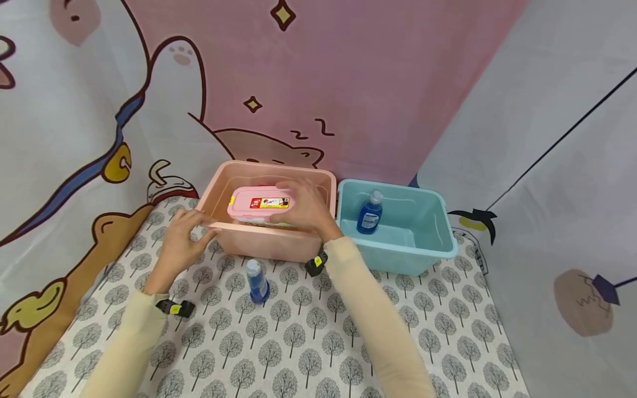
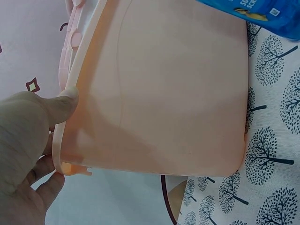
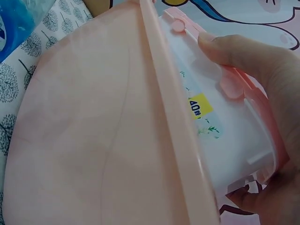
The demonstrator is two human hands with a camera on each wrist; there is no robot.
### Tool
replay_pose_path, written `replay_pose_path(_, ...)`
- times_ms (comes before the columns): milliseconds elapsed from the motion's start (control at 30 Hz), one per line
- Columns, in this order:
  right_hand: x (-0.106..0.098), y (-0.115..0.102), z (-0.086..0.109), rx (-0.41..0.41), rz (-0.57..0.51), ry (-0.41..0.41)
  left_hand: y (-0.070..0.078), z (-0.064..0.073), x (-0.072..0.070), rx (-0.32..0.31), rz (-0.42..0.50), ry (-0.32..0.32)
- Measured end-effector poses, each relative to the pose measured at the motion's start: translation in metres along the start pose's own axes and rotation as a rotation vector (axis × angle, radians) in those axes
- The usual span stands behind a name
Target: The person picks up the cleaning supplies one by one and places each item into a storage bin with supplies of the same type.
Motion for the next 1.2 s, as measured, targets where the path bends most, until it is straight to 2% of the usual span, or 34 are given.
replay_pose_path(100, 0.0, -0.001, 0.0, 0.039, -0.047, -0.015, -0.001, 0.0, 0.0, -0.003, 0.0, 0.001)
replay_pose_path(267, -0.021, -0.011, 0.001, 0.07, -0.146, 0.022, 0.001, -0.001, 0.0, 0.003, 0.003, -0.005)
replay_pose_path(367, -0.029, -0.018, 0.003, 0.025, -0.12, 0.03, 0.001, -0.001, -0.001, 0.002, 0.003, -0.001)
replay_pose_path(567, -0.026, -0.019, 0.005, -0.045, -0.088, -0.013, 0.0, -0.001, -0.001, 0.001, 0.001, -0.004)
replay_pose_path(833, -0.022, -0.015, 0.014, -0.066, -0.055, -0.012, 0.0, -0.001, 0.001, -0.004, 0.003, -0.004)
replay_pose_path(1033, -0.021, -0.016, 0.02, -0.118, -0.037, -0.012, 0.001, -0.001, 0.001, 0.006, 0.005, -0.001)
replay_pose_path(1200, -0.019, -0.015, 0.023, -0.129, -0.06, 0.009, 0.0, -0.001, 0.0, 0.0, 0.003, 0.0)
Point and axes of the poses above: each hand's wrist, its own z-axis away from the middle knuckle, its own x-axis out of the palm, y = z × x, the point moved 7 cm from there along -z, towards the middle knuckle, and after that the axes turned 3 degrees about -y, right-handed, at the moved point
